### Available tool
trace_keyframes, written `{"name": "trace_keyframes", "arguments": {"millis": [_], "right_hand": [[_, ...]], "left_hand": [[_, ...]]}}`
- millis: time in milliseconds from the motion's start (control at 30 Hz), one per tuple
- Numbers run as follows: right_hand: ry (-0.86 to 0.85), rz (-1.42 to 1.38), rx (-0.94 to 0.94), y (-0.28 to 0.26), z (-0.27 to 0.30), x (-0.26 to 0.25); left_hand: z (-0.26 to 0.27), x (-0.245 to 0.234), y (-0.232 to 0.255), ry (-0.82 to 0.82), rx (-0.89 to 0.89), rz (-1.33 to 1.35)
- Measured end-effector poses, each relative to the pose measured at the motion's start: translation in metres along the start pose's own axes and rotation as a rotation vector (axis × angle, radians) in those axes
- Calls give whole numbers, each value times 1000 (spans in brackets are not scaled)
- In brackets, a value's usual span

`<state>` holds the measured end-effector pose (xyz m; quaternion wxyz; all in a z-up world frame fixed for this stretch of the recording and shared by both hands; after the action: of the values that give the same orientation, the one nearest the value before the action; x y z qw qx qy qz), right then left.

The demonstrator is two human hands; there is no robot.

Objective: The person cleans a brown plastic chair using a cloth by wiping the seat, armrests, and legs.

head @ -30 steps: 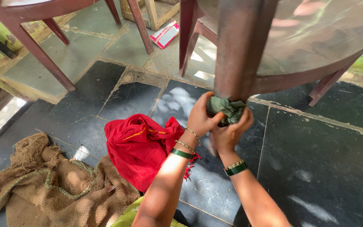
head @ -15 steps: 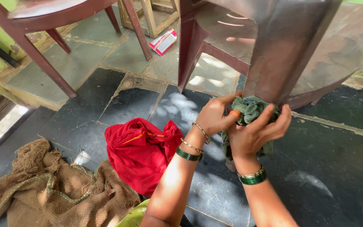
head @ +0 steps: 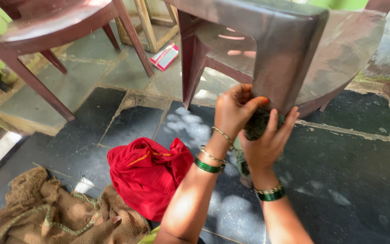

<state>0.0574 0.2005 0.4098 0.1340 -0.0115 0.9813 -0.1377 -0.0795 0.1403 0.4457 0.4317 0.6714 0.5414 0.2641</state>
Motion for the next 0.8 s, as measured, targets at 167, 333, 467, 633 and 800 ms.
{"name": "trace_keyframes", "arguments": {"millis": [167,333,467,633,800], "right_hand": [[9,-101,-5,43,-3,-26],[87,-84,94,102,2,-56],[149,80,211,113,0,-72],[161,168,121,75,-30,-79],[140,119,109,67,-50,-80]], "left_hand": [[11,39,18,45,5,-142],[39,100,42,-23,-11,-45],[54,119,70,-12,162,-208],[52,109,75,-41,334,-338],[15,41,26,254,273,-448]]}}
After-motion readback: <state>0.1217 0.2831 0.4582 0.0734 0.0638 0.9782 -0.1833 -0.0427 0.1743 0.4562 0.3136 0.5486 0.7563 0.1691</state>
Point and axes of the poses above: each hand's wrist, its own z-axis away from the middle knuckle, its own x-axis out of the palm, y = z × x, the point moved 10 cm from there along -z, towards the middle knuckle, and after that the axes turned 8 degrees about -z, right-handed, at the moved point
